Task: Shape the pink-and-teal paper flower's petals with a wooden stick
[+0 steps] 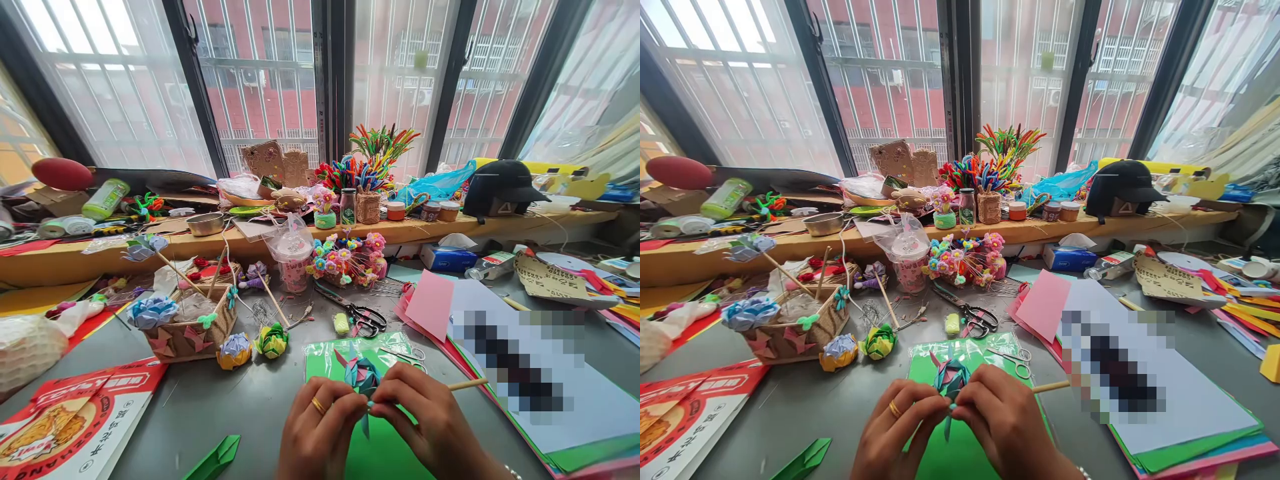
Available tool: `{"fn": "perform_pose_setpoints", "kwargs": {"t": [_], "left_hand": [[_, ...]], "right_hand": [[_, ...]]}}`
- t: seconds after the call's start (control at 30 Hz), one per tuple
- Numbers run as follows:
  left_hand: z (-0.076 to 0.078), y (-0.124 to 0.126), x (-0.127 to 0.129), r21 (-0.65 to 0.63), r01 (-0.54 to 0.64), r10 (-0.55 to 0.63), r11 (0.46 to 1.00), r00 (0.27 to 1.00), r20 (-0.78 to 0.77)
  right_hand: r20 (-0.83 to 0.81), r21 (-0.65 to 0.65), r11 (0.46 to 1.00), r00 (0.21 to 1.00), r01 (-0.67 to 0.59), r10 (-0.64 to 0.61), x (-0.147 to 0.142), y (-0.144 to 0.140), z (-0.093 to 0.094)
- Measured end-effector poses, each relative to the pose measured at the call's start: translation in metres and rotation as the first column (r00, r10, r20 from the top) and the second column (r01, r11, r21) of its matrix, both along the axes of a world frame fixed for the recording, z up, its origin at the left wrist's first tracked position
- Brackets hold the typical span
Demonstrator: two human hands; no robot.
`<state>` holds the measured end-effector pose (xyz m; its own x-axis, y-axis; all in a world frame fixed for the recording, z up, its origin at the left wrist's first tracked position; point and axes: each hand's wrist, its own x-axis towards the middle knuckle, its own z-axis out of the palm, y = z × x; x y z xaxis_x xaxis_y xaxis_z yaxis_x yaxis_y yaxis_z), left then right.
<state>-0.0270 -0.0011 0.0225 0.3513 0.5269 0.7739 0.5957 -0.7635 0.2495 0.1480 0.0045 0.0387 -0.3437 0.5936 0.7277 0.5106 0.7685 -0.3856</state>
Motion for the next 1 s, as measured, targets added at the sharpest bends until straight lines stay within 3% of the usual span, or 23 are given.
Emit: {"fn": "perform_pose_setpoints", "kwargs": {"t": [0.13, 0.27, 0.43, 0.57, 0.77, 0.9, 1.0], "left_hand": [[0.001, -0.003, 0.001, -0.069, -0.058, 0.06, 0.996, 0.998, 0.034], [0.003, -0.005, -0.001, -0.064, -0.087, 0.089, 0.994, 0.996, 0.028], [0.003, -0.003, -0.003, -0.1, 0.021, -0.017, 0.995, 0.999, 0.035], [-0.002, -0.002, -0.001, -0.157, 0.05, -0.028, 0.986, 0.99, 0.14], [-0.003, -0.004, 0.0, -0.073, 0.015, -0.009, 0.997, 0.997, 0.081], [-0.005, -0.006, 0.006, 0.015, -0.058, 0.056, 0.998, 0.991, 0.125], [-0.006, -0.008, 0.01, 0.025, -0.035, 0.032, 0.999, 0.989, 0.146]], "right_hand": [[0.019, 0.151, 0.987, 0.998, 0.06, -0.064, -0.002, 0.001, -0.002], [0.038, 0.203, 0.977, 0.996, 0.066, -0.075, -0.003, 0.001, -0.001], [0.033, 0.233, 0.968, 0.994, 0.091, -0.101, -0.004, -0.001, 0.0], [0.031, 0.279, 0.956, 0.994, 0.091, -0.103, -0.006, -0.002, -0.001], [0.027, 0.188, 0.979, 0.996, 0.081, -0.088, -0.006, -0.003, 0.001], [-0.023, 0.125, 0.991, 0.999, 0.051, -0.049, -0.005, -0.003, 0.003], [-0.023, 0.109, 0.993, 0.999, 0.047, -0.045, -0.003, -0.003, 0.004]]}}
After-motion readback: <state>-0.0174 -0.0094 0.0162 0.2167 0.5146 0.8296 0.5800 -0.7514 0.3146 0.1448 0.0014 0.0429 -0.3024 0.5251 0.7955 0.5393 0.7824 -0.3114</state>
